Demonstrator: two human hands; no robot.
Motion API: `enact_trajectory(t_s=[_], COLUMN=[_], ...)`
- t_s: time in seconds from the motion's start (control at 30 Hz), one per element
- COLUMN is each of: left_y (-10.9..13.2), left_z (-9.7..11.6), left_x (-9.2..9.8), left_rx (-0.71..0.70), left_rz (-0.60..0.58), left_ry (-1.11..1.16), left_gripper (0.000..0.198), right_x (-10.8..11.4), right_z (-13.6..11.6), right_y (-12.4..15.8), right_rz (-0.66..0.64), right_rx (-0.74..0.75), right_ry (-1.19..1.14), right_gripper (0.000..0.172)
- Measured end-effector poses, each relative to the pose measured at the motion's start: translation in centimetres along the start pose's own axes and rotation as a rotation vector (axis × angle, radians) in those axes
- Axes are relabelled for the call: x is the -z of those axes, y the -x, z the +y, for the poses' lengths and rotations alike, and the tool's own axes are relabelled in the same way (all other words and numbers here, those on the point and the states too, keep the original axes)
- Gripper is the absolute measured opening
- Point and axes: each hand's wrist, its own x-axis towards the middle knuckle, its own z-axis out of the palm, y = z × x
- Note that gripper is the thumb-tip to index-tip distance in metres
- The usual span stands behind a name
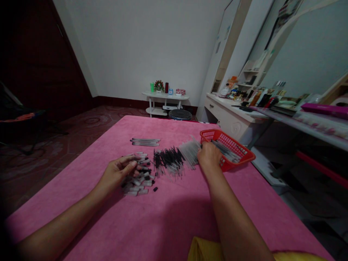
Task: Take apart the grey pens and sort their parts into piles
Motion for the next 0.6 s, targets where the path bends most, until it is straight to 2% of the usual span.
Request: enact_trajectory(t_s=[0.17,0.3,0.43,0.6], left_y=[-0.1,-0.3,-0.5,-0.5], left_z=[-0.3,-0.5,-0.7,-0.8], left_x=[0.1,0.2,0.3,0.5], left_rx=[0.014,-0.004,-0.042,-0.052], left_rz=[-0.001,0.023,0.057,0.075], left_ry=[0.012,0.009,-0.021,-0.042], left_gripper=[0.037,0.036,0.033,0.029], right_x=[-0.8,-0.3,-0.3,-1.8], right_z=[-0.1,-1.6,-5.0,-11.0], right_y=[0.3,1.4,2.5,2.3], right_rz=[0.053,0.11,0.067,-0.05], right_rx=[-0.007,0.108,0.339,0.55], right_ry=[0.074,0.002,-0.169,-0.364], right_gripper=[0.024,0.024,0.021,0.023])
